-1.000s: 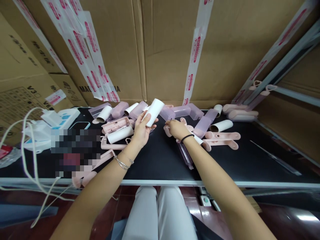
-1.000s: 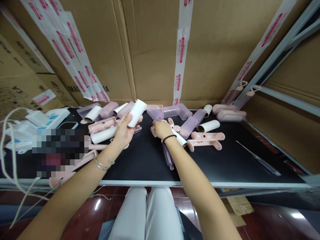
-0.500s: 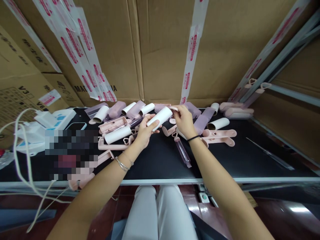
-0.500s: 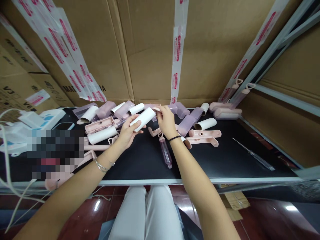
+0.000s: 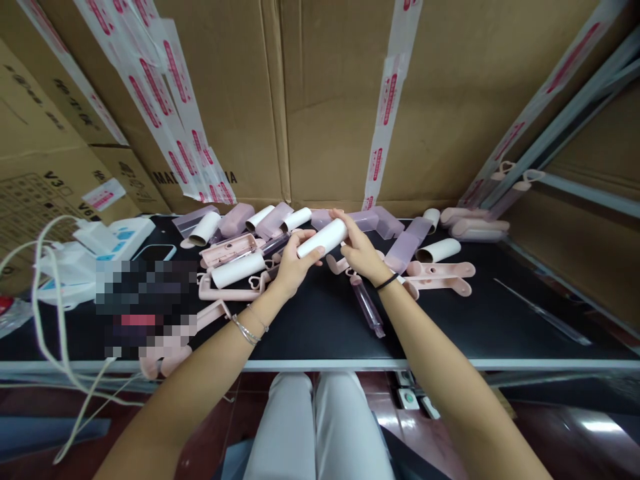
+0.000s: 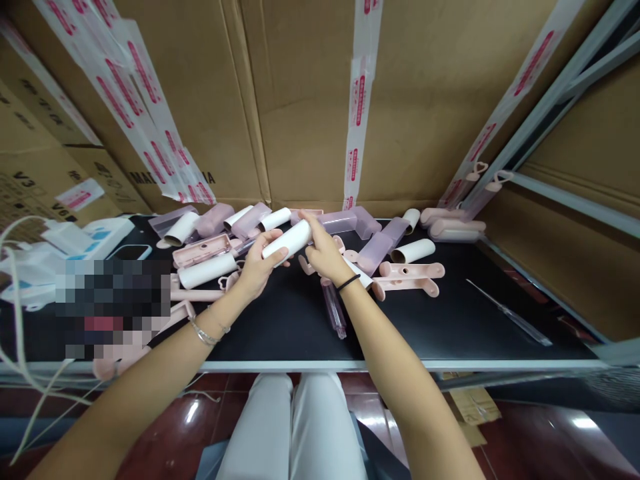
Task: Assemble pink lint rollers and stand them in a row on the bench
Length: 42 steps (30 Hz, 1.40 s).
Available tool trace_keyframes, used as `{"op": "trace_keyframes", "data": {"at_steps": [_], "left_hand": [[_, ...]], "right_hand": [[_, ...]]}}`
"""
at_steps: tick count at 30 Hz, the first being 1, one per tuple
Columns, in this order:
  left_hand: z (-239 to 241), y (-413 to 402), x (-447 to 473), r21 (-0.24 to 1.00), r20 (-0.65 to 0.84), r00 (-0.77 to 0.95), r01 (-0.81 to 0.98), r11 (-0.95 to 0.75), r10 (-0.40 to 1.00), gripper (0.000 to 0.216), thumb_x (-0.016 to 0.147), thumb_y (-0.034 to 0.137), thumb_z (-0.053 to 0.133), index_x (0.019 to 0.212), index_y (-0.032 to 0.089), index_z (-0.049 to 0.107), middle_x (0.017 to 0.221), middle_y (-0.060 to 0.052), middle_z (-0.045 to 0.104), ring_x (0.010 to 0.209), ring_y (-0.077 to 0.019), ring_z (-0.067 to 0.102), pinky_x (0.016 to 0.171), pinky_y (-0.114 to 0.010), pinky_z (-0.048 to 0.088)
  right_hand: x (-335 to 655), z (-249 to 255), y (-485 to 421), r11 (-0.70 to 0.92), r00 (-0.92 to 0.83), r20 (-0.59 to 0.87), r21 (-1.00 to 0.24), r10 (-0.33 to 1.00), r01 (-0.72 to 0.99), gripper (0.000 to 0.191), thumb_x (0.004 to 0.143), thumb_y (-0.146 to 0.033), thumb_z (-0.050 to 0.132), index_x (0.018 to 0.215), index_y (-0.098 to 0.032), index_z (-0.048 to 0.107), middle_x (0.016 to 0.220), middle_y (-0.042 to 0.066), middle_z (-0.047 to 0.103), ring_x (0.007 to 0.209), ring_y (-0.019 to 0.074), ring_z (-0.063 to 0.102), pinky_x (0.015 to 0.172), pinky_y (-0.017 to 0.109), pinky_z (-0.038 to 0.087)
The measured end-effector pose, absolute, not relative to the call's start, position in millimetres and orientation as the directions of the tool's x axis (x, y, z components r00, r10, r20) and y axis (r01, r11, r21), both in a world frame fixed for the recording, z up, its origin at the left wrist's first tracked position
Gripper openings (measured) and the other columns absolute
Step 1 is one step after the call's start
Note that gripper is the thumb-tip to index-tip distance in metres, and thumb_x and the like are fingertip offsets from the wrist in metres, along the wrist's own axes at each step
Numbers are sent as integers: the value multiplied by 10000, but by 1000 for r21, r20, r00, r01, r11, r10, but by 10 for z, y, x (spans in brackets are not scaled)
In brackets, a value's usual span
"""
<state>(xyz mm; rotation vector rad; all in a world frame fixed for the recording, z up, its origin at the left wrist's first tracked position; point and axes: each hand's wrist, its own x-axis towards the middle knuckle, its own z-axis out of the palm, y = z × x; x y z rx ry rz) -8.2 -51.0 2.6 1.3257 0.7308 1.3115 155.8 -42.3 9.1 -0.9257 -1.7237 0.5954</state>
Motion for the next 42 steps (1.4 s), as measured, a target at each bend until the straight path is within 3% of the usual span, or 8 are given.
{"op": "trace_keyframes", "data": {"at_steps": [7,12,20,25,28,32,36,42], "left_hand": [[-11,-507,-129,928,372,264,-107,-356,890,522,715,418,701,1129,183,487,1183,-84,512,1006,-217,556,773,-333,540],[50,-654,-99,813,413,606,92,-575,680,887,693,320,742,1420,217,245,1476,-143,294,1377,-319,278,1140,-480,238],[-30,-743,-31,720,336,645,293,-629,686,1235,562,367,832,1471,275,1,1518,-184,-27,1424,-405,34,1127,-598,170],[5,-614,-87,612,520,551,292,-735,652,1046,641,190,768,1436,254,92,1468,-158,188,1419,-317,148,1161,-516,146],[6,-545,-129,556,563,532,322,-766,632,756,701,146,690,1331,216,278,1362,-145,351,1347,-281,305,1141,-479,213],[4,-525,-159,580,574,471,345,-738,670,506,754,195,647,1190,202,392,1280,-128,426,1265,-255,398,1100,-433,277],[-2,-530,-148,732,504,412,262,-628,759,340,846,311,558,1142,204,432,1191,-91,513,1138,-212,503,1021,-372,357],[-85,-474,-134,850,419,414,135,-510,808,437,820,350,602,1191,222,408,1212,-89,542,1059,-195,565,965,-371,401]], "right_hand": [[1584,139,-446,541,-184,520,-836,834,91,674,622,-129,520,1283,-262,523,1425,2,462,1364,233,344,1148,432,242],[1524,184,-455,416,63,411,-903,909,-109,353,826,-453,459,1028,-206,611,1128,75,661,1087,231,600,964,409,460],[1330,232,-579,386,-43,384,-921,922,59,381,906,-508,370,1014,-212,584,1111,65,660,1082,179,595,989,349,448],[1313,218,-602,417,-150,392,-883,907,214,464,945,-498,265,1210,-216,521,1297,78,567,1185,171,532,1023,349,418],[1497,339,-607,470,-34,525,-728,850,499,423,942,-434,304,1204,-187,526,1275,114,573,1205,217,505,1047,412,365],[1979,515,-633,99,312,604,-549,733,830,364,910,-297,365,1190,-121,519,1222,186,567,1173,280,494,1019,468,340],[2336,466,-649,-410,551,327,-411,768,815,426,873,-348,454,1184,-62,508,1212,264,532,1177,368,482,947,515,367],[2369,333,-614,-544,560,-23,-273,828,794,587,858,-457,467,1273,-43,434,1237,295,509,1148,352,544,902,447,418]]}}
